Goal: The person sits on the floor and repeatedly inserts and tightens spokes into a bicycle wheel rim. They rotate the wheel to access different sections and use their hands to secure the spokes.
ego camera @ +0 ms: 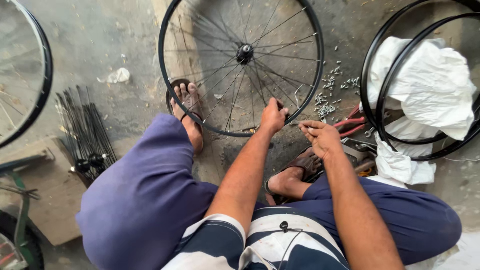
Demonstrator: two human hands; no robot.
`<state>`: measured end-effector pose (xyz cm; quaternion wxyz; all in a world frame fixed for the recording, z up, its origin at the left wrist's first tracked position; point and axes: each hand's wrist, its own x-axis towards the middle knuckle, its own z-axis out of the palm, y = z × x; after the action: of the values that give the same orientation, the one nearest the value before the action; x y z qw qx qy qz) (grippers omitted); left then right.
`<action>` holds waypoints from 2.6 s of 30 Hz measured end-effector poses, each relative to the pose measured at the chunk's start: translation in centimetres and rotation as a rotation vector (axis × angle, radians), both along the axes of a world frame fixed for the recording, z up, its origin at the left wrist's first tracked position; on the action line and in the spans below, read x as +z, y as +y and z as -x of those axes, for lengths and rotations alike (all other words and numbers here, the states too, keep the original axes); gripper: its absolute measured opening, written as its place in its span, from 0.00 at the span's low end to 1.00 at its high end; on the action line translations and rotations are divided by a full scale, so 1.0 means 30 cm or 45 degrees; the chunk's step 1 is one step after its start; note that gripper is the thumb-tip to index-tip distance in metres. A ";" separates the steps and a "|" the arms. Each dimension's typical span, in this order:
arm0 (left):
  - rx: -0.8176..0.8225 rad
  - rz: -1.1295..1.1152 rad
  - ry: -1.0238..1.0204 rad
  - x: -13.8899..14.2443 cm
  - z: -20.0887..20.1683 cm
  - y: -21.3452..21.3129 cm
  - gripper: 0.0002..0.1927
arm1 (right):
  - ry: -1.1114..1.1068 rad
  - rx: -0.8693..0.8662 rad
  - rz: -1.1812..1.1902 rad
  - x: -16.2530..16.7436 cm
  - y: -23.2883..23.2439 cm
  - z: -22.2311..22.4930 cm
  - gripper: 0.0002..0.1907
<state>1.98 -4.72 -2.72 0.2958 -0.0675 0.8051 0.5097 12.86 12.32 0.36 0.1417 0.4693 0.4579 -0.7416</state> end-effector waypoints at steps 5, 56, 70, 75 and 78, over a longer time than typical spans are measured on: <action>-0.022 -0.048 -0.031 -0.030 -0.009 -0.003 0.16 | -0.054 -0.029 -0.189 -0.024 -0.068 0.021 0.09; -0.126 -0.041 0.126 -0.040 -0.052 -0.020 0.25 | 0.313 0.195 -0.436 -0.090 -0.187 0.084 0.13; -0.251 0.274 0.103 0.022 -0.029 -0.035 0.28 | 0.012 0.606 -1.385 -0.118 0.074 0.185 0.12; -0.563 0.607 0.026 0.091 0.015 -0.041 0.22 | 0.085 0.846 -1.716 -0.121 0.201 0.253 0.25; -0.913 0.453 0.876 0.078 0.033 -0.046 0.04 | 0.097 0.974 -1.681 -0.134 0.220 0.261 0.35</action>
<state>0.98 -6.12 -0.36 0.1542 0.3344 0.9022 0.2247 5.03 18.92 -3.66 0.0629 0.2395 0.9414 -0.2289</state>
